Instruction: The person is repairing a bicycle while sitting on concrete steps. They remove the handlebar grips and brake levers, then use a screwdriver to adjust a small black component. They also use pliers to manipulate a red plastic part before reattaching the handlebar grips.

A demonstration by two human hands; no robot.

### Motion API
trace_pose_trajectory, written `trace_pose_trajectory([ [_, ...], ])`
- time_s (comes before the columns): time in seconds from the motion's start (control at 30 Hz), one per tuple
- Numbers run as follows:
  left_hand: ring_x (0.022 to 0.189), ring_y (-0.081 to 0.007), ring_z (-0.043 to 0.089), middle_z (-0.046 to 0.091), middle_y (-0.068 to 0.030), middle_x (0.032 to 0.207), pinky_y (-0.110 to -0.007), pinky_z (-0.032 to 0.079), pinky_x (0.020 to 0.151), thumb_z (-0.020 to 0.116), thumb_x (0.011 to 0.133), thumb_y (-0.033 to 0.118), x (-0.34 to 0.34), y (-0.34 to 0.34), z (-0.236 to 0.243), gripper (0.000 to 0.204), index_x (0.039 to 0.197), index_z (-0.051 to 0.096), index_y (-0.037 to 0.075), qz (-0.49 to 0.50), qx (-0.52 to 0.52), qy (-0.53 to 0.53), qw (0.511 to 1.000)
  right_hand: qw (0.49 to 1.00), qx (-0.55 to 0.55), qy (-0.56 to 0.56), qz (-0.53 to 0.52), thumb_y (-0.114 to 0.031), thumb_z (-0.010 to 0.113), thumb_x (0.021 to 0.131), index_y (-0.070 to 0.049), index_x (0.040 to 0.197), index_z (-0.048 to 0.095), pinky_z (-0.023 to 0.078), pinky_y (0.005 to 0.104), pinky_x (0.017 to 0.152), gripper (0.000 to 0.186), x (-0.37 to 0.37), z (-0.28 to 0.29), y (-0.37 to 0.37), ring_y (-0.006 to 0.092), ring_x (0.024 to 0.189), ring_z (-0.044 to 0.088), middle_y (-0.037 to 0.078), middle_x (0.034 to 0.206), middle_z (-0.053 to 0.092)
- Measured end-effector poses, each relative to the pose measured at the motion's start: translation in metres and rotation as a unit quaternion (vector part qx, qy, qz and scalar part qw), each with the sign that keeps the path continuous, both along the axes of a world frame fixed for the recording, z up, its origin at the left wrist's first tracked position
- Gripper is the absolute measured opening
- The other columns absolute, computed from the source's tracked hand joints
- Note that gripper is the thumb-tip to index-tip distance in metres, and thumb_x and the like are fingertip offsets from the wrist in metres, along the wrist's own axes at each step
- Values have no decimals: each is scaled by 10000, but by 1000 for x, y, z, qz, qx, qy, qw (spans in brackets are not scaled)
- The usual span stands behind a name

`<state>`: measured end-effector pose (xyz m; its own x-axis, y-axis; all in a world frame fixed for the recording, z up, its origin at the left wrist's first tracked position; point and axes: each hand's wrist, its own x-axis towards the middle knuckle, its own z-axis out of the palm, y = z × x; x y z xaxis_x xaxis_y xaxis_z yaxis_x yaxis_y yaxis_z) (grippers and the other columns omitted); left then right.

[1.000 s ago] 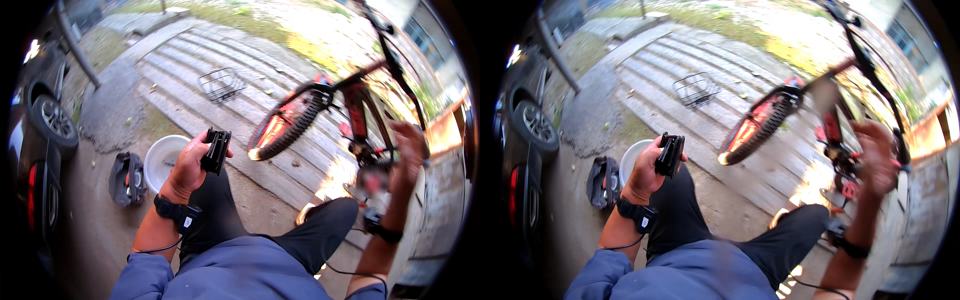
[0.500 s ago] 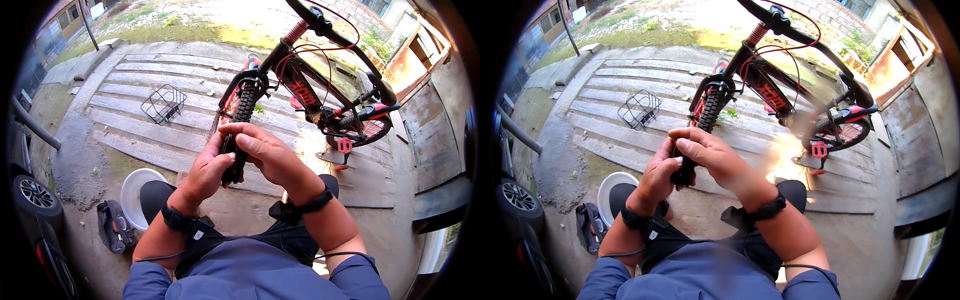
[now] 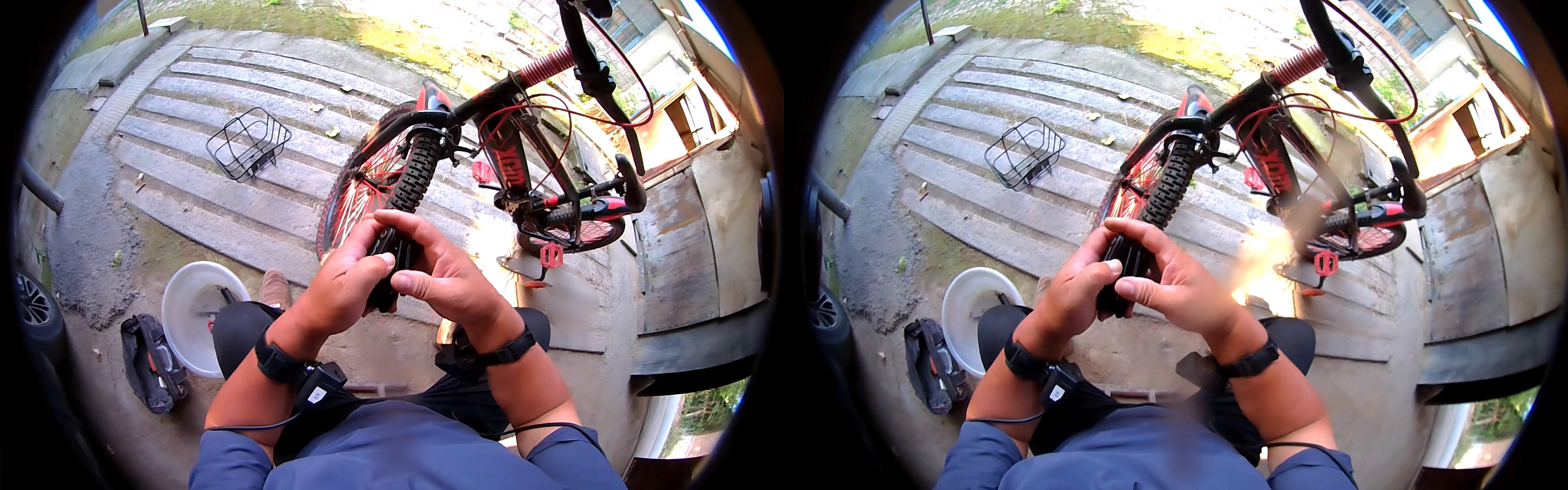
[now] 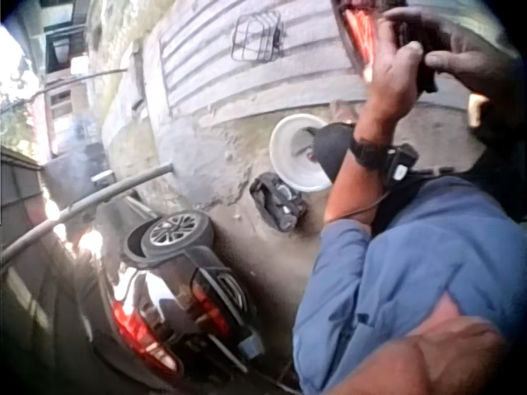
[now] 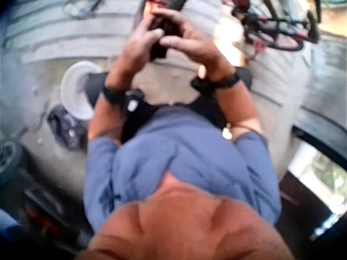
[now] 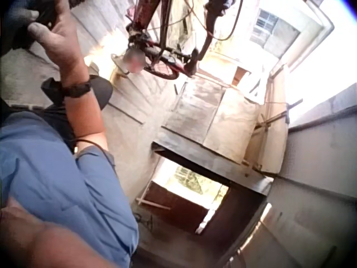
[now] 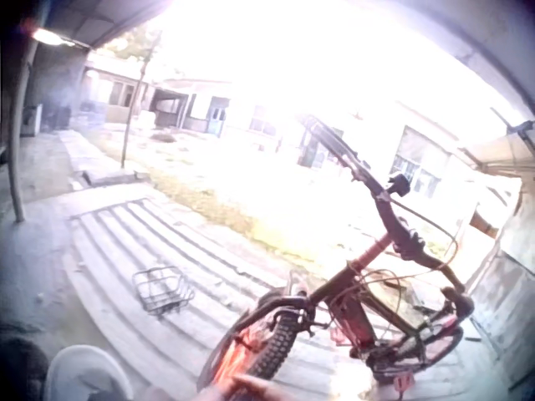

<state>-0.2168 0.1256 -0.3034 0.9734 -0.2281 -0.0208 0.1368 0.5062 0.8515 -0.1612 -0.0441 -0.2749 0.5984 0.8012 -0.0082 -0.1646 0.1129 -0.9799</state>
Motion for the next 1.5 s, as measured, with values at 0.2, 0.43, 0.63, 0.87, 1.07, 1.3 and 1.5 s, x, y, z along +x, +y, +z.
trace_pose_trajectory([
  [0.2,800,-76,550,540,-55,1076,-237,491,615,460,954,152,-5,7,-1,462,1388,374,17,-18,7,-11,1000,998,-50,-44,18,-146,739,868,-17,1512,287,339,339,1102,797,-1,8,2,178,1321,421,92,1459,414],
  [0.43,680,-118,601,606,-93,1042,-266,527,578,450,974,215,-10,5,-9,523,1449,314,41,-7,-28,-25,999,993,-54,-96,40,-70,729,861,-44,1538,231,453,330,989,841,-4,2,4,164,1215,497,85,1426,422],
  [0.63,867,-128,627,607,-112,1161,-257,535,658,446,984,212,-10,8,-10,500,1435,342,22,-16,-43,-40,998,988,-88,-130,4,-31,730,837,-74,1511,288,521,331,883,807,-15,1,6,172,1131,535,88,1335,466],
  [0.87,772,-63,560,593,-45,1046,-221,488,597,436,1002,222,-3,-4,-19,393,1347,423,34,47,-45,-62,996,937,-155,-301,-82,-136,783,791,-35,1424,420,470,366,989,737,-18,1,12,264,1246,509,153,1342,493],
  [1.07,598,-83,559,621,-51,914,-234,460,489,436,1013,270,-7,0,-16,347,1283,439,53,33,-87,14,996,873,-171,-434,-142,-217,785,826,-41,1372,511,511,336,929,635,-19,-5,13,213,1158,567,120,1327,523],
  [1.3,534,-166,624,642,-74,860,-224,408,406,406,998,284,-13,2,-9,403,1324,431,48,-9,-12,16,1000,934,-113,-281,-191,-262,599,991,2,1114,677,509,252,745,302,-9,-4,9,132,885,627,102,1026,668],
  [1.5,657,-179,663,644,-93,956,-246,483,491,397,1009,266,-13,11,-14,395,1333,433,44,-26,-35,23,999,929,-157,-292,-166,-310,774,841,-42,1237,604,528,280,745,508,-13,2,12,164,973,632,84,1107,639],
])
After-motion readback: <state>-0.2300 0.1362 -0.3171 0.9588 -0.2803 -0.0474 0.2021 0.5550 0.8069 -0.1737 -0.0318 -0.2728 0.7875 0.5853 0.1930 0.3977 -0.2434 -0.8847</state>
